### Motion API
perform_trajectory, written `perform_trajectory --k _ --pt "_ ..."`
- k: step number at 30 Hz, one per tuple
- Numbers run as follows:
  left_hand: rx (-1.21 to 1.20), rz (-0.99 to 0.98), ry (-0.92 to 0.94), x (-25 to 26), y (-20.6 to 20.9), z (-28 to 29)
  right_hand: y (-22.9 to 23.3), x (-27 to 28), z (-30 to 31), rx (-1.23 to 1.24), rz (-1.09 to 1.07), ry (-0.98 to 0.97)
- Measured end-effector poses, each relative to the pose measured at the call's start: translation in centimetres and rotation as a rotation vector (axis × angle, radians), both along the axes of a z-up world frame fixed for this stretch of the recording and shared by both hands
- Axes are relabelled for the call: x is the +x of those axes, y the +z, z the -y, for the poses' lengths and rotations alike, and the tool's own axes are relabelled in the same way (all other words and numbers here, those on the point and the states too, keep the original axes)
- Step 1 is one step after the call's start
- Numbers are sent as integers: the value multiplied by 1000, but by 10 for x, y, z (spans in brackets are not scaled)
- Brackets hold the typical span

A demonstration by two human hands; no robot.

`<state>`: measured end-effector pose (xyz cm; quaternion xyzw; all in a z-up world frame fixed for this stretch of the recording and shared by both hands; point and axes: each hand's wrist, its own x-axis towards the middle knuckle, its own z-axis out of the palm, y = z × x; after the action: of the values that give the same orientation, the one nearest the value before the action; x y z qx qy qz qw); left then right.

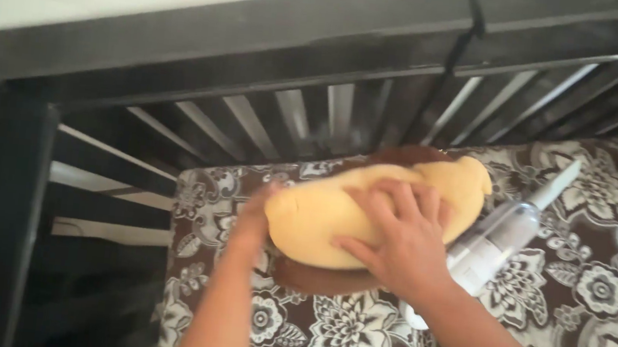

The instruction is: Vacuuming dust and debris from various decorative pillows on a bed using a handheld vacuum cleaner.

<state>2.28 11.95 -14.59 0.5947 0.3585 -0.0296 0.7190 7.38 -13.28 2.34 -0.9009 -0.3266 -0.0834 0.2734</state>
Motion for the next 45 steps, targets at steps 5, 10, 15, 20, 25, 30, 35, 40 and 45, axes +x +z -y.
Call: perform_trajectory --k 5,10,15,20,25,30,35,40,45 --pt "60 453 -115 -2 144 38 20 29 -5 -78 -53 83" --pt "63 269 -206 -18 149 54 36 89 8 -610 -231 106" --pt "96 271 -92 -52 135 42 -46 157 62 -741 -800 -32" --pt "40 270 130 -64 107 40 -67 135 102 223 -1598 -110" --pt "-25 358 461 -24 114 32 -50 105 88 463 -1138 339" --pt "260 412 393 30 163 34 -46 121 67 700 -908 -120" --pt "1206 397 138 41 157 58 -73 123 40 371 -488 -126" --pt "1400 -1 -447 47 117 78 -106 110 28 209 -524 -194" --pt "1337 -233 -495 56 116 84 -120 98 27 306 -365 -201"
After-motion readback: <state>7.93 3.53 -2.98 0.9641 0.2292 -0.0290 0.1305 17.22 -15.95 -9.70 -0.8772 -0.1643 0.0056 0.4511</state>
